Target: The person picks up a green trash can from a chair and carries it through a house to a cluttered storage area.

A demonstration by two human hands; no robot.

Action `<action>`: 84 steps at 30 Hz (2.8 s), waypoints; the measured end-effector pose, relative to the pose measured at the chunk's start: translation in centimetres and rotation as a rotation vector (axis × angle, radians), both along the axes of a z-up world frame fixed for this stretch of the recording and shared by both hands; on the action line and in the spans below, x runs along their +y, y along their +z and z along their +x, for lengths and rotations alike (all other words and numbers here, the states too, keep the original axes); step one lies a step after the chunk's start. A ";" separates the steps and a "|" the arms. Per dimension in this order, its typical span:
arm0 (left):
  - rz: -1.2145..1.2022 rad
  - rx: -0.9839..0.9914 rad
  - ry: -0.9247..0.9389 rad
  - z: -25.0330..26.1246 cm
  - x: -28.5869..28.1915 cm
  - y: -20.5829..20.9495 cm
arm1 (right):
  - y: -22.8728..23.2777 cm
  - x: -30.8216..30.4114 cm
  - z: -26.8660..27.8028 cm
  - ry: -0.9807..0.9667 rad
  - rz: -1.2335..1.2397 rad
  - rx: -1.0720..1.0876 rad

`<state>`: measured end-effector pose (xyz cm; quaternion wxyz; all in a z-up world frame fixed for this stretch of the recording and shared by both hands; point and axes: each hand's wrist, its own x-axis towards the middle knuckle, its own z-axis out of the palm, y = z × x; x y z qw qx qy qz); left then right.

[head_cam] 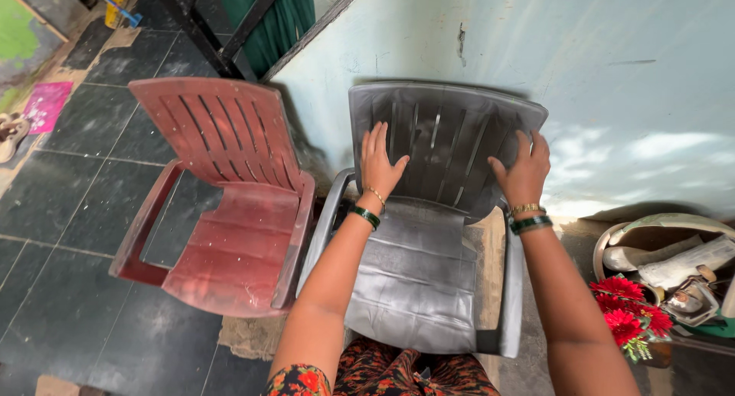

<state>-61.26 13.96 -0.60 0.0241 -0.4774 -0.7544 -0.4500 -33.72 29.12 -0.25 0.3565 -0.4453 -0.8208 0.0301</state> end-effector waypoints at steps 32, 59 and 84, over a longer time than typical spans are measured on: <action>-0.267 0.353 -0.089 -3.0 18.9 -2.1 | -2.3 9.7 -16.0 0.004 -0.078 -0.194; -0.396 0.374 -0.002 0.3 16.8 -0.2 | -0.7 7.0 -13.4 -0.060 0.050 -0.373; -0.502 0.316 0.082 3.4 16.8 -2.0 | -1.7 6.7 -6.0 0.079 0.182 -0.541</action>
